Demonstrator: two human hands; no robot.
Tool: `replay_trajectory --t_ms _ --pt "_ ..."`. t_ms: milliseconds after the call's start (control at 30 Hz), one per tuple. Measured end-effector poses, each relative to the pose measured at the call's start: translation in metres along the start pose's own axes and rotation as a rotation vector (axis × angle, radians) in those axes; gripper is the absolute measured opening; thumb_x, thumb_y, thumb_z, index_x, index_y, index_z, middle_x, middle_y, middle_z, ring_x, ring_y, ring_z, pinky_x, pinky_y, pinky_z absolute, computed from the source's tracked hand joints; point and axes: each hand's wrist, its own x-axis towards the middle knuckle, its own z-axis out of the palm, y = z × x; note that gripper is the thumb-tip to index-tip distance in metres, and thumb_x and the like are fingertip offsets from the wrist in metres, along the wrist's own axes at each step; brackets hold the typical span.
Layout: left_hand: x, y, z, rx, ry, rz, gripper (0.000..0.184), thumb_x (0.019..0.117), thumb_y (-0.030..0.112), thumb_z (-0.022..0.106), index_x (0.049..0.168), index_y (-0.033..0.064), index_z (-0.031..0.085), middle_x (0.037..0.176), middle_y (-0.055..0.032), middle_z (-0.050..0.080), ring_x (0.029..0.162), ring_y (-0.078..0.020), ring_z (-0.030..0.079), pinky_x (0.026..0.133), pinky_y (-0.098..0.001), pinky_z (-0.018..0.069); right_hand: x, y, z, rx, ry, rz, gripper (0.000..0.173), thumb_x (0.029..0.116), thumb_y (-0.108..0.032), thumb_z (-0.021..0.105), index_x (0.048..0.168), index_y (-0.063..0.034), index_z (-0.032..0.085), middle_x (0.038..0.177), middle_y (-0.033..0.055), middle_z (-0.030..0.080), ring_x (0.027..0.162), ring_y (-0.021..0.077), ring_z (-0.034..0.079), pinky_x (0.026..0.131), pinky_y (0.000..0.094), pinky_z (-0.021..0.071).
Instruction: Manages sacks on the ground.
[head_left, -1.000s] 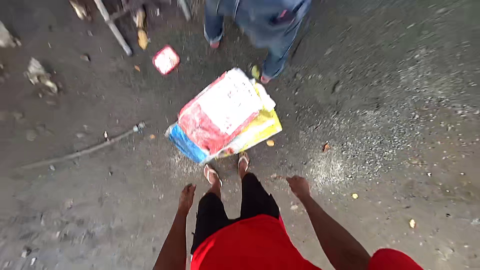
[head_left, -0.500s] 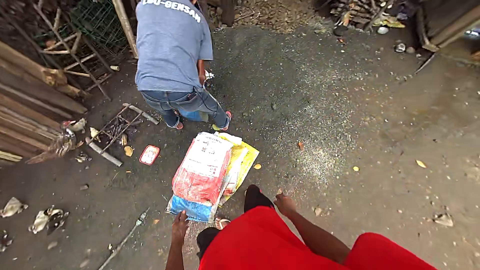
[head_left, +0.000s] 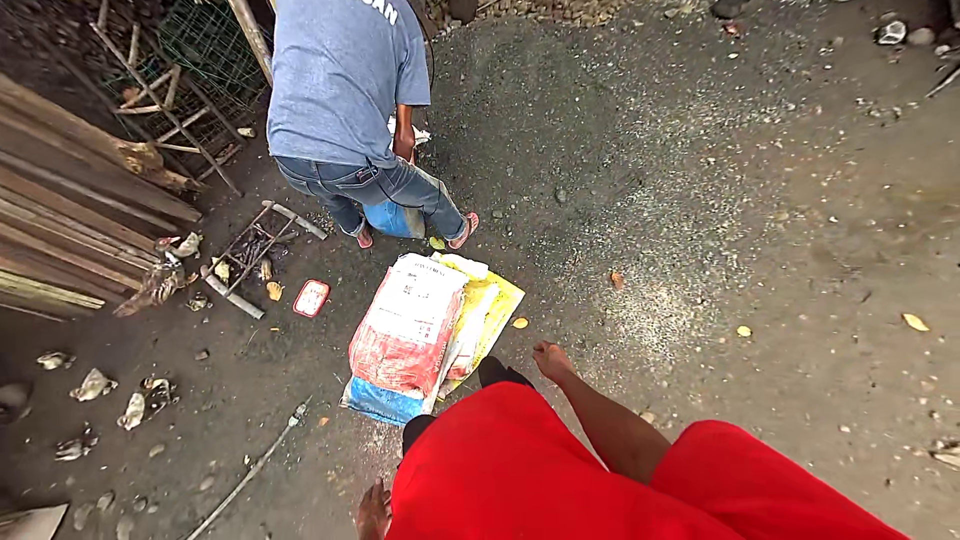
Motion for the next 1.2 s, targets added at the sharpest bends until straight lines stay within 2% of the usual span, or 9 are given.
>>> replay_trajectory --t_ms 100,233,367,433,633,800,1000,1100,1200 --pt "-0.028 0.036 0.014 -0.044 -0.021 0.029 0.049 0.1134 0.03 0.039 0.145 -0.0072 0.047 0.133 -0.0309 0.061 0.117 -0.0392 0.063 0.1 -0.0524 0.0491 0.009 0.006 -0.01 -0.022 -0.021 -0.011 0.036 0.1058 -0.026 0.053 0.132 -0.0047 0.066 0.133 0.021 0.066 0.129 0.0372 0.06 0.109 0.059 0.0448" --pt "-0.013 0.045 0.04 -0.061 -0.018 0.136 0.049 0.1123 0.03 0.043 0.144 -0.0067 0.049 0.129 -0.0303 0.064 0.112 -0.0369 0.067 0.1 -0.0491 0.0512 0.019 0.012 -0.021 -0.027 -0.037 0.005 0.035 0.1057 -0.026 0.052 0.131 -0.0064 0.067 0.132 0.0199 0.066 0.128 0.0362 0.061 0.108 0.0587 0.0457" --pt "-0.003 0.055 0.052 0.023 -0.073 0.182 0.049 0.1115 0.032 0.045 0.142 -0.0059 0.051 0.127 -0.028 0.066 0.112 -0.0365 0.068 0.101 -0.0503 0.0509 0.021 0.016 -0.026 0.005 -0.025 -0.009 0.035 0.106 -0.025 0.052 0.13 -0.0056 0.066 0.132 0.0201 0.066 0.128 0.0361 0.06 0.108 0.0578 0.0453" --pt "-0.005 0.066 0.054 0.049 -0.103 0.178 0.047 0.1116 0.029 0.045 0.143 -0.006 0.051 0.129 -0.0291 0.064 0.113 -0.0375 0.067 0.102 -0.0508 0.0504 0.019 0.019 -0.029 0.02 -0.027 -0.001 0.035 0.1059 -0.025 0.053 0.132 -0.0048 0.065 0.134 0.0207 0.065 0.13 0.0363 0.059 0.11 0.0579 0.044" --pt "0.001 0.077 0.053 0.0 -0.118 0.125 0.046 0.1107 0.029 0.047 0.144 -0.0022 0.05 0.13 -0.0287 0.062 0.109 -0.0371 0.066 0.092 -0.0519 0.0529 0.014 0.049 -0.021 -0.042 -0.071 0.07 0.036 0.105 -0.028 0.055 0.129 -0.0039 0.067 0.131 0.0216 0.066 0.128 0.037 0.06 0.108 0.0584 0.0445" --pt "-0.005 0.08 0.051 0.02 -0.132 0.086 0.045 0.1101 0.028 0.049 0.145 -0.0008 0.049 0.132 -0.0279 0.061 0.111 -0.0365 0.065 0.092 -0.0513 0.0522 0.01 0.055 -0.02 -0.106 -0.13 0.135 0.038 0.105 -0.031 0.055 0.131 -0.005 0.066 0.134 0.021 0.065 0.131 0.0364 0.058 0.11 0.0575 0.0439" --pt "-0.008 0.081 0.042 0.077 -0.127 0.12 0.044 0.1098 0.025 0.051 0.142 -0.004 0.052 0.129 -0.0294 0.063 0.112 -0.0385 0.066 0.095 -0.0526 0.0519 0.02 0.02 -0.023 -0.077 -0.104 0.082 0.037 0.1056 -0.031 0.053 0.131 -0.007 0.066 0.133 0.019 0.066 0.13 0.0351 0.059 0.108 0.0584 0.0448" --pt "0.004 0.074 0.035 0.081 -0.108 0.116 0.043 0.109 0.026 0.053 0.14 -0.003 0.055 0.125 -0.028 0.065 0.106 -0.0371 0.067 0.09 -0.053 0.0533 0.02 -0.001 -0.023 -0.027 -0.08 0.013 0.037 0.1055 -0.029 0.054 0.132 -0.0057 0.066 0.133 0.0202 0.066 0.129 0.0362 0.059 0.109 0.0582 0.0444" --pt "0.012 0.07 0.031 0.046 -0.107 0.096 0.044 0.109 0.028 0.053 0.141 -0.0018 0.054 0.126 -0.0275 0.065 0.106 -0.0368 0.067 0.091 -0.0526 0.0535 0.018 -0.012 -0.019 -0.035 -0.077 -0.019 0.036 0.1058 -0.028 0.054 0.131 -0.0058 0.066 0.132 0.0199 0.066 0.128 0.0358 0.06 0.108 0.0574 0.0447"
